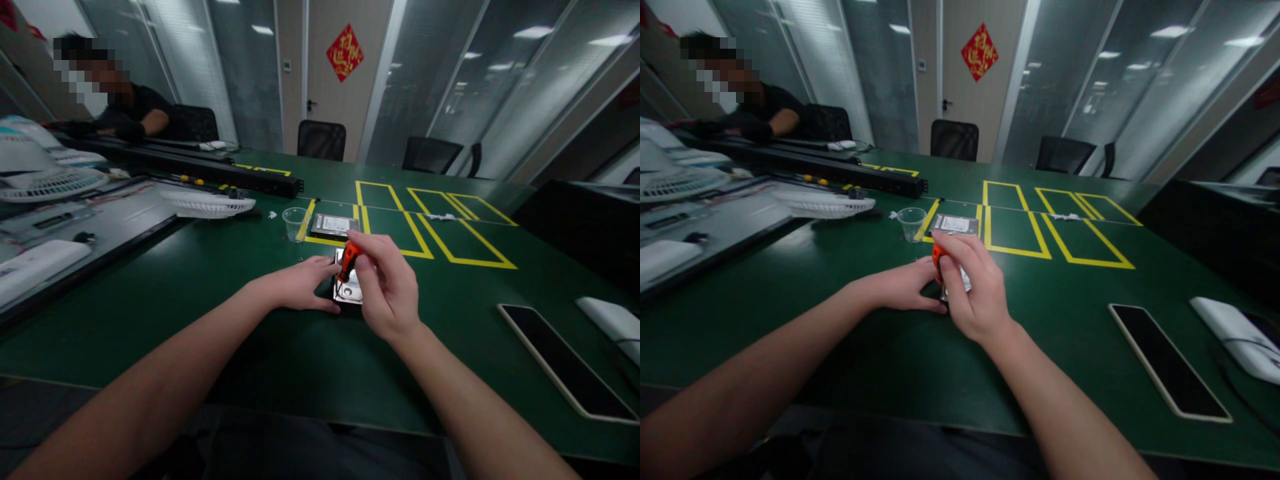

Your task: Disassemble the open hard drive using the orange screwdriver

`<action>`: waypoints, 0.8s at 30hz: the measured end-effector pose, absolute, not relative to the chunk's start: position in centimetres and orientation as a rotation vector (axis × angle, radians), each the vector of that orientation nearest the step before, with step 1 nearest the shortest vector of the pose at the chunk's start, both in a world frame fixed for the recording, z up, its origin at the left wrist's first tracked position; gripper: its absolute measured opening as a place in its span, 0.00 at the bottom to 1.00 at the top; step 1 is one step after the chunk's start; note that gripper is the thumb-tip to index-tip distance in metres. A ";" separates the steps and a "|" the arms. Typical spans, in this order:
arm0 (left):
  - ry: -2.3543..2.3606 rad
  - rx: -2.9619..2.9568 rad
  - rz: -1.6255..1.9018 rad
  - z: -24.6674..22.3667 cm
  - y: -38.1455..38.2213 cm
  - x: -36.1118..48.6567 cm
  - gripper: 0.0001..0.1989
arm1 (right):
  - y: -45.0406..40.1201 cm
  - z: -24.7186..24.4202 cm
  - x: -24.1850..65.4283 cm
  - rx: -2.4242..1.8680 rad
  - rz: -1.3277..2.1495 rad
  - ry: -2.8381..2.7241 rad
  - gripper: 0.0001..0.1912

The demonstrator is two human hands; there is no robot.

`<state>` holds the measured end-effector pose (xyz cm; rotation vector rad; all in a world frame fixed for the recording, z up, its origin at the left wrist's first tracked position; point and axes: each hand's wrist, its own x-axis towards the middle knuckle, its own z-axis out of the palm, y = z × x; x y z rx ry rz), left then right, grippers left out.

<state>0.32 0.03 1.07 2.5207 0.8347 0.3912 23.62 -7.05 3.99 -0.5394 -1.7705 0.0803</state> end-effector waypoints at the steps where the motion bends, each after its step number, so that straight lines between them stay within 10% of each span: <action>1: 0.860 2.510 0.379 1.1 0.0 0.4 0.42 | -7.1 4.0 23.7 -0.543 0.094 -1.774 0.22; 24: 0.880 2.467 0.363 1.1 0.0 0.2 0.46 | -7.3 4.0 23.5 -0.592 0.096 -1.789 0.18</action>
